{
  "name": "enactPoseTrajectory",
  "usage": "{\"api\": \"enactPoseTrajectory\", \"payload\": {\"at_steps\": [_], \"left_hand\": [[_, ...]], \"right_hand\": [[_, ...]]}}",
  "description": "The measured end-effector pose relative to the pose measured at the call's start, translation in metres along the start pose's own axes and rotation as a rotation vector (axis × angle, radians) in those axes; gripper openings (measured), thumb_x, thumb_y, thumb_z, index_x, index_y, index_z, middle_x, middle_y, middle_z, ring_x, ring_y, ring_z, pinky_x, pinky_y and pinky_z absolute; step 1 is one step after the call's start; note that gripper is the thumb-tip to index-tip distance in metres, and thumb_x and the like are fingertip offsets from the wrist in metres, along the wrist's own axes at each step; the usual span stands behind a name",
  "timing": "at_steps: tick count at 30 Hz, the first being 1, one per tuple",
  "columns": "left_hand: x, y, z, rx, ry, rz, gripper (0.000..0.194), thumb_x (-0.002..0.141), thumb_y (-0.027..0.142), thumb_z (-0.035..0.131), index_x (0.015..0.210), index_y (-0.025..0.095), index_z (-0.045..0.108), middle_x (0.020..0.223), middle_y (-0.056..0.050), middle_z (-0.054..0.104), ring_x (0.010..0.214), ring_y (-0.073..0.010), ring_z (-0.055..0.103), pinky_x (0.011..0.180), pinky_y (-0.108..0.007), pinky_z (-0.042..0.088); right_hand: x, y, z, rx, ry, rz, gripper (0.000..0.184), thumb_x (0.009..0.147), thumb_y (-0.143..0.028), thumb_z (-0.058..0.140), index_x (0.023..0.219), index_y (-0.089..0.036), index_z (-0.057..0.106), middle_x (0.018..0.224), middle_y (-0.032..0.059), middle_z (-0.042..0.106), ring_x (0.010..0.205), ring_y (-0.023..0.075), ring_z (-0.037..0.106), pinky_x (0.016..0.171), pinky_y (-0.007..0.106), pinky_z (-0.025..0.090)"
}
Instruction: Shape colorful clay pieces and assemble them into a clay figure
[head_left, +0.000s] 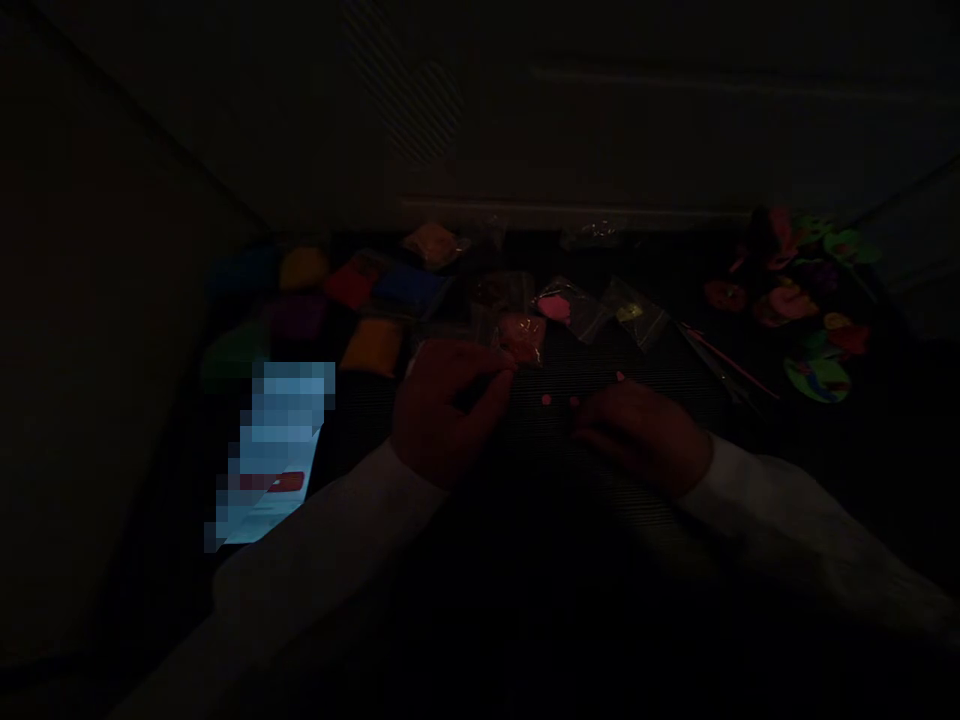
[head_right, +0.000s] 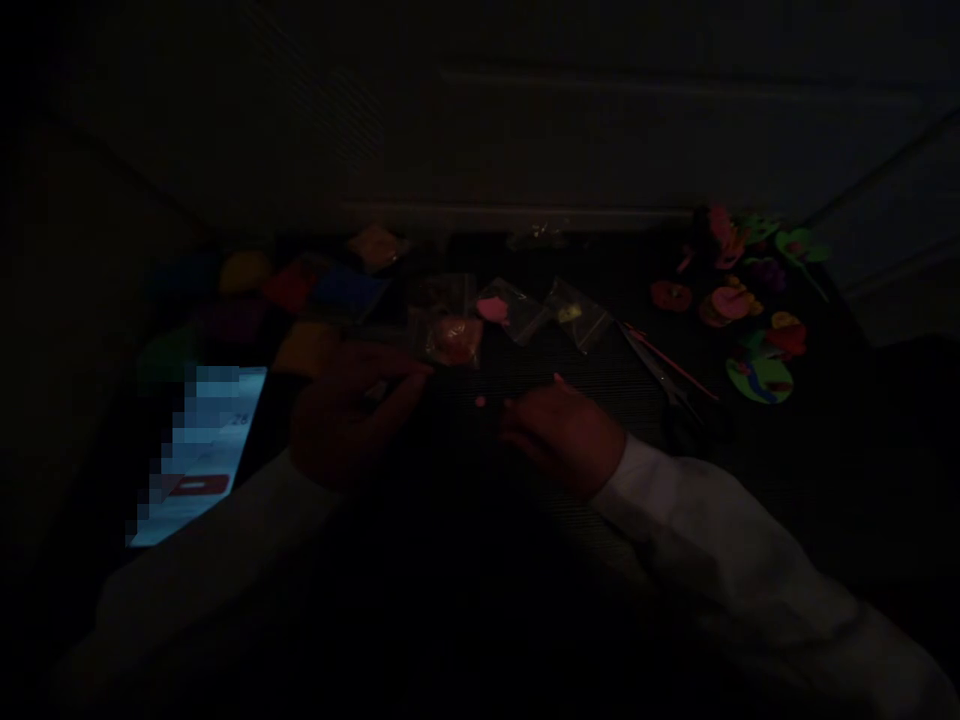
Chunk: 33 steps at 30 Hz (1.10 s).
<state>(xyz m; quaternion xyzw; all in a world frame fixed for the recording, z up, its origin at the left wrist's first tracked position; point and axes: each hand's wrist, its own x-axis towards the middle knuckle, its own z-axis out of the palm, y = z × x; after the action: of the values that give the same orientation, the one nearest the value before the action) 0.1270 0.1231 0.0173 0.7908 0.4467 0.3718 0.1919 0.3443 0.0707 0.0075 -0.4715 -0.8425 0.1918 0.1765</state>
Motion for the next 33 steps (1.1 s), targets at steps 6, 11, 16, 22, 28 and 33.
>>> {"api": "enactPoseTrajectory", "payload": {"at_steps": [6, 11, 16, 22, 28, 33], "left_hand": [[0.0, -0.001, 0.001, 0.0, -0.002, 0.01, 0.009, 0.073, 0.024, 0.056, 0.079, 0.022, 0.061, 0.082, -0.001, 0.062, 0.081, -0.0163, 0.056, 0.073, -0.032, 0.046], [0.0, 0.001, 0.001, 0.007, -0.012, -0.007, 0.008, 0.073, 0.024, 0.056, 0.079, 0.022, 0.061, 0.081, 0.0, 0.062, 0.08, -0.0163, 0.056, 0.073, -0.032, 0.046], [0.001, 0.002, 0.0, 0.017, -0.014, -0.004, 0.008, 0.074, 0.025, 0.055, 0.078, 0.022, 0.061, 0.08, -0.001, 0.062, 0.079, -0.0168, 0.056, 0.073, -0.033, 0.047], [0.0, 0.003, 0.0, 0.044, -0.029, -0.049, 0.01, 0.075, 0.026, 0.052, 0.08, 0.024, 0.061, 0.083, 0.001, 0.062, 0.082, -0.0157, 0.056, 0.074, -0.031, 0.047], [-0.001, 0.001, 0.001, 0.041, -0.024, -0.054, 0.009, 0.074, 0.027, 0.054, 0.08, 0.025, 0.06, 0.083, 0.001, 0.062, 0.081, -0.0163, 0.056, 0.073, -0.032, 0.047], [0.0, 0.0, 0.001, 0.022, -0.02, -0.037, 0.008, 0.074, 0.026, 0.054, 0.079, 0.025, 0.061, 0.082, 0.001, 0.062, 0.08, -0.0166, 0.057, 0.072, -0.032, 0.047]], "right_hand": [[0.003, 0.003, 0.006, -0.133, 0.0, -0.072, 0.019, 0.082, -0.033, 0.047, 0.09, -0.021, 0.059, 0.091, 0.0037, 0.063, 0.083, 0.0165, 0.055, 0.078, 0.036, 0.035], [0.002, 0.003, 0.008, -0.181, 0.028, -0.096, 0.021, 0.082, -0.035, 0.047, 0.094, -0.022, 0.059, 0.093, 0.0031, 0.063, 0.083, 0.0173, 0.055, 0.079, 0.037, 0.032], [-0.004, 0.0, -0.001, -0.2, 0.019, -0.117, 0.03, 0.081, -0.035, 0.048, 0.105, -0.021, 0.056, 0.092, 0.0043, 0.062, 0.081, 0.0168, 0.053, 0.079, 0.036, 0.031], [-0.014, -0.005, -0.004, -0.356, 0.038, -0.143, 0.028, 0.079, -0.034, 0.05, 0.105, -0.025, 0.058, 0.079, 0.001, 0.062, 0.076, 0.0168, 0.048, 0.08, 0.039, 0.03], [-0.013, -0.006, 0.001, -0.41, 0.028, -0.145, 0.03, 0.08, -0.037, 0.048, 0.108, -0.029, 0.056, 0.079, -0.0008, 0.061, 0.075, 0.0166, 0.046, 0.08, 0.041, 0.029], [-0.013, -0.008, 0.0, -0.413, 0.06, -0.135, 0.027, 0.08, -0.036, 0.048, 0.102, -0.025, 0.06, 0.077, -0.0002, 0.061, 0.075, 0.0163, 0.046, 0.079, 0.04, 0.03]]}}
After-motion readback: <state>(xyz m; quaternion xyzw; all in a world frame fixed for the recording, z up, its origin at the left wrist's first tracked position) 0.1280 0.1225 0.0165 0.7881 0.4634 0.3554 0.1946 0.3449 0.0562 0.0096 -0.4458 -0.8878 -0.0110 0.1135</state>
